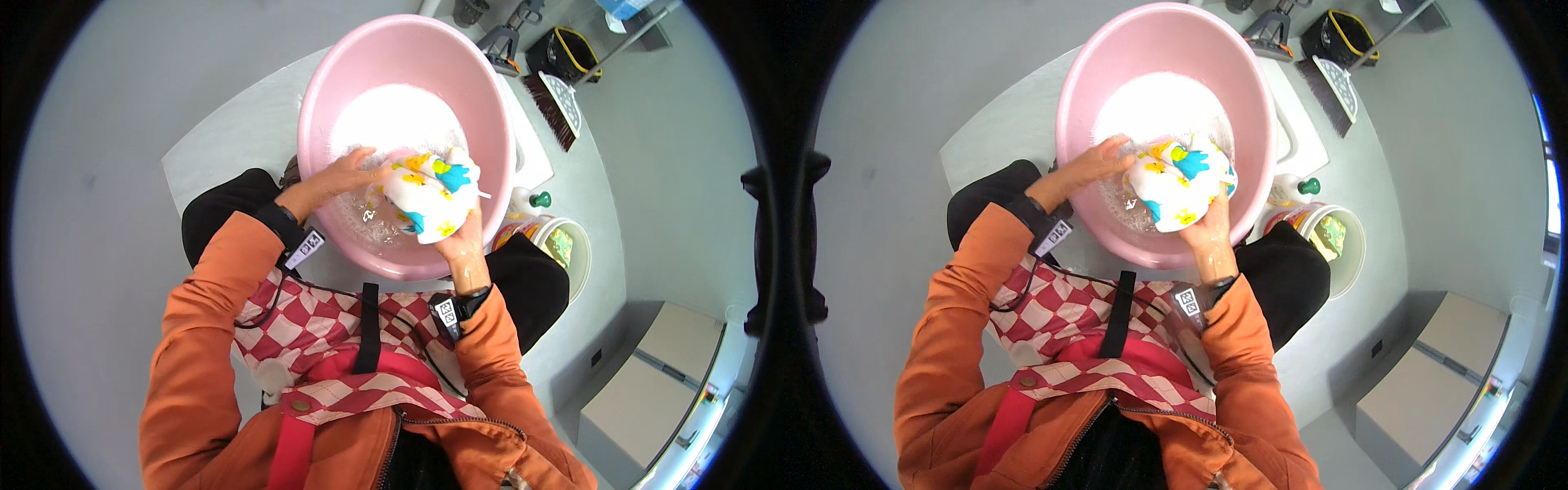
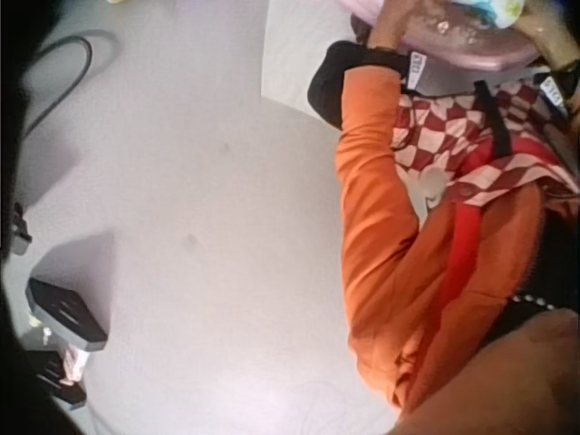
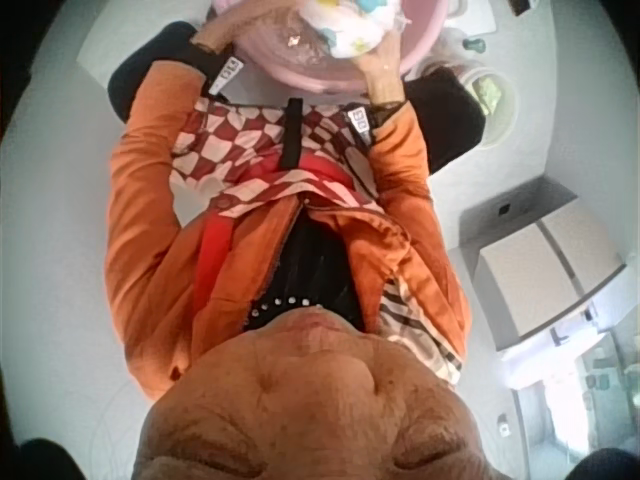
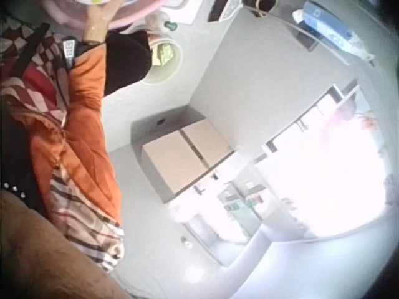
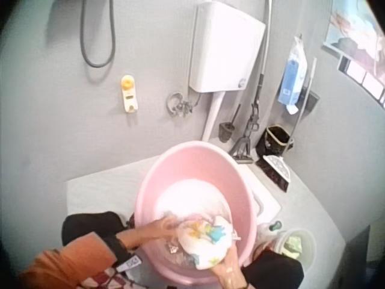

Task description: The person washes several small pieces of cloth by hand in a pink basin filled with soapy water. They scrub and rinse the items, then transfer them to a white bucket. The person also refills the basin with water from a wall-mounted tap.

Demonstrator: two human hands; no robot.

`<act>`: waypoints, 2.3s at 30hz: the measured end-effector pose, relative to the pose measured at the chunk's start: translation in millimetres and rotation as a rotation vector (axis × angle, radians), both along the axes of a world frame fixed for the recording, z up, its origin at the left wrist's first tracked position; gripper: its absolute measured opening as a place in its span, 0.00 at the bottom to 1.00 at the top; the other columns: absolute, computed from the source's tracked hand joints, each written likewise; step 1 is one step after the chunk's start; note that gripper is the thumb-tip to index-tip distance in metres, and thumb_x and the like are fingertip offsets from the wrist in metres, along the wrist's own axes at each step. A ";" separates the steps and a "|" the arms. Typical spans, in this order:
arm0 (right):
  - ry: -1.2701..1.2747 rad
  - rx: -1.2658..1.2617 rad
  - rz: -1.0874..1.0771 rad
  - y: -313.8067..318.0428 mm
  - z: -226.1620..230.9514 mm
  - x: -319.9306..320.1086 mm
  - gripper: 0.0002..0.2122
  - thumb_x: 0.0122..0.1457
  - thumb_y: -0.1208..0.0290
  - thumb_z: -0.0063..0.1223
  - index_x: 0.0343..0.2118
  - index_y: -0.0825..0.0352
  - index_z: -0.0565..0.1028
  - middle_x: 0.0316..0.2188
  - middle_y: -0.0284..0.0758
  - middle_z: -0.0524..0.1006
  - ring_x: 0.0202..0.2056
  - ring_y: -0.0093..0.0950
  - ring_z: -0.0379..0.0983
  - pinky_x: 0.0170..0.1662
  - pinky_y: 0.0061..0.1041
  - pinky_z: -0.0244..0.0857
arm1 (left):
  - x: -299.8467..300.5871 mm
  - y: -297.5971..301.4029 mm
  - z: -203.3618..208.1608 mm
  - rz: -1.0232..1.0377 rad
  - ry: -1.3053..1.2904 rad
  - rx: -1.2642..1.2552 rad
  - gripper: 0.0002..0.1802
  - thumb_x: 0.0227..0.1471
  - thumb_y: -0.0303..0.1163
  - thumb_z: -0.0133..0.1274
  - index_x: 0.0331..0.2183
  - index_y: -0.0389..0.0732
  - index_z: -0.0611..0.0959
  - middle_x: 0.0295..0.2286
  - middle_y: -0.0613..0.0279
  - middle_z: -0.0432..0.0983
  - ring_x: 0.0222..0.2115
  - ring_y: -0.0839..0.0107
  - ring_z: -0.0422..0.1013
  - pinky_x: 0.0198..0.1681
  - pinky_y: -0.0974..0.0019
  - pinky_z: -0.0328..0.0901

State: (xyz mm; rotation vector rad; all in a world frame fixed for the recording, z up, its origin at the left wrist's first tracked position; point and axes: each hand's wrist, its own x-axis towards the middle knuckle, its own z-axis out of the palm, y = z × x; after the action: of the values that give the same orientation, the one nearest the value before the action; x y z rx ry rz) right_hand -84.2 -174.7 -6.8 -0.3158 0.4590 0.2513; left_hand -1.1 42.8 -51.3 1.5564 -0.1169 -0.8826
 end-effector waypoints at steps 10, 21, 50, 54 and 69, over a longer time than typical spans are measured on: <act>-0.207 0.037 0.088 6.5 57.1 -0.5 0.23 0.60 0.56 0.39 0.53 0.65 0.60 0.50 0.41 0.67 0.49 0.38 0.65 0.54 0.39 0.58 | -11.3 -27.8 -7.4 0.216 0.477 -1.029 0.38 0.52 0.62 0.37 0.55 0.46 0.61 0.53 0.53 0.58 0.54 0.60 0.57 0.56 0.53 0.54; -0.094 -0.634 0.863 -14.2 38.5 40.3 0.26 0.52 0.67 0.54 0.52 0.72 0.61 0.45 0.40 0.71 0.43 0.29 0.71 0.49 0.28 0.64 | 18.5 -20.4 1.5 0.308 0.653 -0.873 0.29 0.43 0.46 0.60 0.45 0.42 0.74 0.40 0.55 0.74 0.35 0.66 0.74 0.39 0.64 0.71; -0.240 -0.732 0.712 9.8 12.4 24.1 0.34 0.51 0.56 0.58 0.54 0.72 0.55 0.48 0.42 0.68 0.47 0.31 0.68 0.50 0.27 0.63 | 10.1 -51.9 28.2 0.276 -0.611 0.650 0.37 0.33 0.45 0.64 0.42 0.35 0.68 0.37 0.46 0.69 0.39 0.50 0.69 0.40 0.55 0.65; -0.188 -0.735 0.711 27.4 6.7 16.9 0.31 0.49 0.60 0.59 0.52 0.72 0.59 0.45 0.41 0.70 0.44 0.32 0.70 0.47 0.28 0.66 | 5.7 -56.4 32.6 0.042 -0.654 0.783 0.39 0.33 0.46 0.63 0.44 0.33 0.67 0.36 0.46 0.67 0.37 0.49 0.69 0.39 0.54 0.65; -0.145 -0.148 0.349 7.7 105.7 12.5 0.21 0.52 0.65 0.52 0.48 0.70 0.65 0.42 0.41 0.73 0.40 0.32 0.72 0.44 0.28 0.67 | 63.2 -15.7 46.5 0.565 0.320 -0.680 0.42 0.46 0.68 0.39 0.50 0.44 0.68 0.46 0.61 0.69 0.47 0.66 0.66 0.49 0.57 0.62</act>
State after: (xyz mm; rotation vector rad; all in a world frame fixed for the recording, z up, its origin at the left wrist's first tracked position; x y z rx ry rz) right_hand -71.8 -167.0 99.0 -0.5562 0.2768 0.5324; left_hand 62.2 27.2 -4.8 0.7359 0.2266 -0.5410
